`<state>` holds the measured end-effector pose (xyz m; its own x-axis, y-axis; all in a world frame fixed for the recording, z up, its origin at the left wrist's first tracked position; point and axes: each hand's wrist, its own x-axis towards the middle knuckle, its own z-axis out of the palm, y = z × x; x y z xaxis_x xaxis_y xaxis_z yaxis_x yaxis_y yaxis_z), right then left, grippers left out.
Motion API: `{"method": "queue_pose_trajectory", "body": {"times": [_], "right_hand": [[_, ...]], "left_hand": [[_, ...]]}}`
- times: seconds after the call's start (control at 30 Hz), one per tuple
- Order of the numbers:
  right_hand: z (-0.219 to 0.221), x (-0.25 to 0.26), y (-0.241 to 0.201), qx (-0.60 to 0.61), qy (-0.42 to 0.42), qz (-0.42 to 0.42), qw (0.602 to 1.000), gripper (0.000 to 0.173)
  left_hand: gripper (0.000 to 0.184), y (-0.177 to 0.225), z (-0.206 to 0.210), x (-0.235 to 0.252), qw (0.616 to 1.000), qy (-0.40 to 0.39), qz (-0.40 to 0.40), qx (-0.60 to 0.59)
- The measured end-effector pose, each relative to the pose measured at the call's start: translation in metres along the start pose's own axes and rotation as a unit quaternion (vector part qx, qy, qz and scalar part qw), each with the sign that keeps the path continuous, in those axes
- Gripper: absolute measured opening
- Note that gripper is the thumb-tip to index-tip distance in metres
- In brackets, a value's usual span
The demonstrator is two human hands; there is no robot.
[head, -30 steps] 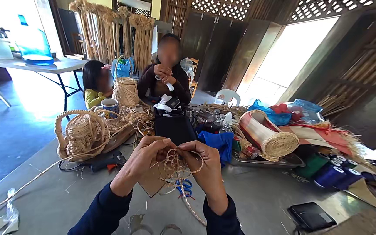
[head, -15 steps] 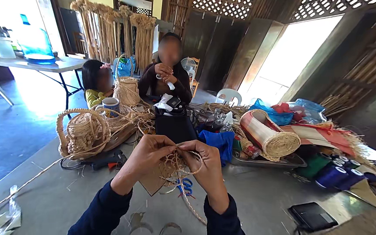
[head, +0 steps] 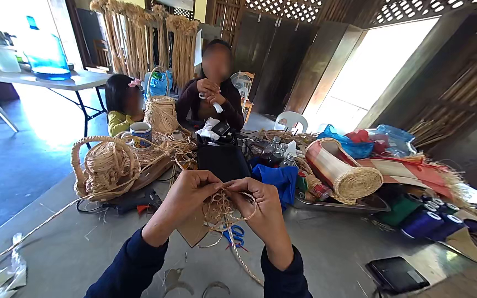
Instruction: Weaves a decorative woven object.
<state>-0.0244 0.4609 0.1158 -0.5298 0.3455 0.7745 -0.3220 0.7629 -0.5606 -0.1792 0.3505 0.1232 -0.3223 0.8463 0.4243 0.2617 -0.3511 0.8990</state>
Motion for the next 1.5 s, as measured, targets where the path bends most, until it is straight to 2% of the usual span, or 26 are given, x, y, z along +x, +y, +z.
{"method": "queue_pose_trajectory", "body": {"times": [0.17,0.37,0.73,0.93,1.1,1.5], "right_hand": [[0.0,0.0,-0.001,-0.004,0.003,0.004,1.0,0.008],[0.0,0.0,0.001,0.0,0.009,0.006,1.0,0.008],[0.005,0.0,-0.001,-0.03,0.025,-0.015,0.999,0.009],[0.006,0.001,-0.001,-0.044,0.022,-0.02,0.999,0.009],[0.001,0.0,0.004,-0.004,-0.012,0.004,1.0,0.01],[-0.001,0.0,0.002,0.027,-0.02,0.025,0.999,0.012]], "left_hand": [[0.01,0.003,0.0,-0.001,1.0,-0.007,0.004,-0.002],[0.019,-0.001,-0.004,-0.001,0.999,-0.04,0.023,-0.029],[0.015,-0.009,-0.001,0.003,0.997,-0.028,0.059,-0.04],[0.015,-0.01,0.0,0.004,0.998,-0.015,0.045,-0.052],[0.014,-0.01,0.0,0.004,0.999,-0.015,0.024,-0.04],[0.013,-0.012,0.001,0.005,0.998,-0.009,0.015,-0.055]]}}
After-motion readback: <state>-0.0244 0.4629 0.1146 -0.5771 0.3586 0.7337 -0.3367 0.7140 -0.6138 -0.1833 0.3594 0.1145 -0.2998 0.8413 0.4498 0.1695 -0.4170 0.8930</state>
